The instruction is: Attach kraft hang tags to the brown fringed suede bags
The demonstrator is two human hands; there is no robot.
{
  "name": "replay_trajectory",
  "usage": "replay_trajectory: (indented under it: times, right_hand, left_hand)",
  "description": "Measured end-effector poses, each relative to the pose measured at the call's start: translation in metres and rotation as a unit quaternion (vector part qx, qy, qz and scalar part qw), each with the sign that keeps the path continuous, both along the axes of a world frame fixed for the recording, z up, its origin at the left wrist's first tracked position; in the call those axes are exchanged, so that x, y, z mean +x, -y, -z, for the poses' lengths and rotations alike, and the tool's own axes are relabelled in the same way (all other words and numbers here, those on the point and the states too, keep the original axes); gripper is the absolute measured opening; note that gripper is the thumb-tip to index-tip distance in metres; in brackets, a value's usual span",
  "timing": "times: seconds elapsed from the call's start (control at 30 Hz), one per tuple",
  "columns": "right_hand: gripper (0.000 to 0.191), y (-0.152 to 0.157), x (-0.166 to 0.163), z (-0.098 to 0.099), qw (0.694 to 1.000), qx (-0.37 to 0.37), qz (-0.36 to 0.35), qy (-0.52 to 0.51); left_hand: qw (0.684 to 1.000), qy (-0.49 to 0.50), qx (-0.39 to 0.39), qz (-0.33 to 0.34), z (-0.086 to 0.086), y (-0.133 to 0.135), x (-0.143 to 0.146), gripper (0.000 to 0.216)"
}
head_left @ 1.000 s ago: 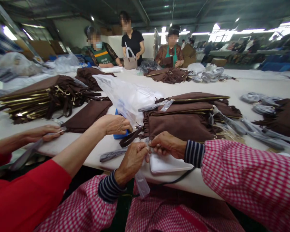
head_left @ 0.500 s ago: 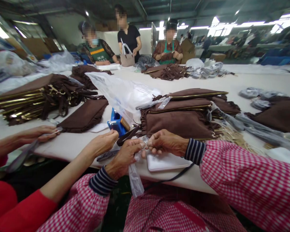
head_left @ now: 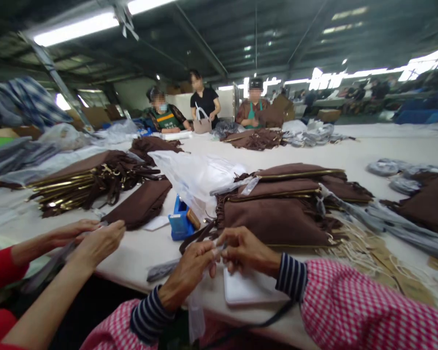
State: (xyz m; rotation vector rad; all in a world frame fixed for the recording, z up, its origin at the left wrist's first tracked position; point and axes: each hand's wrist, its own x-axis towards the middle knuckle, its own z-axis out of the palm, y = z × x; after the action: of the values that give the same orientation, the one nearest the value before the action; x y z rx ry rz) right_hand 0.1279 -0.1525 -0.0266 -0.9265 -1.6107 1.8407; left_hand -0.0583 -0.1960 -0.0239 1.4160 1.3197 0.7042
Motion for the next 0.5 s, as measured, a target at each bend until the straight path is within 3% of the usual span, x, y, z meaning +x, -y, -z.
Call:
replay_trajectory:
  times: [0.1,0.2,0.37,0.5]
  right_hand:
    - [0.02,-0.006,0.001,0.014,0.999,0.034,-0.005,0.013]
    - [0.01,-0.009,0.003,0.029,0.986,0.155,0.036,0.052]
    - [0.008,-0.01,0.005,0.035,0.92,0.352,0.067,0.158]
    - [0.005,-0.014,0.003,0.032,0.856,0.465,0.052,0.222]
  left_hand:
    - [0.999,0.0,0.03,0.017,0.011,-0.009,0.0,0.038]
    - [0.999,0.02,0.036,0.009,0.025,-0.023,0.001,0.037]
    - [0.999,0.044,-0.024,-0.01,0.035,-0.034,-0.001,0.042]
    - [0.998,0.055,-0.033,-0.02,0.022,-0.033,-0.001,0.04]
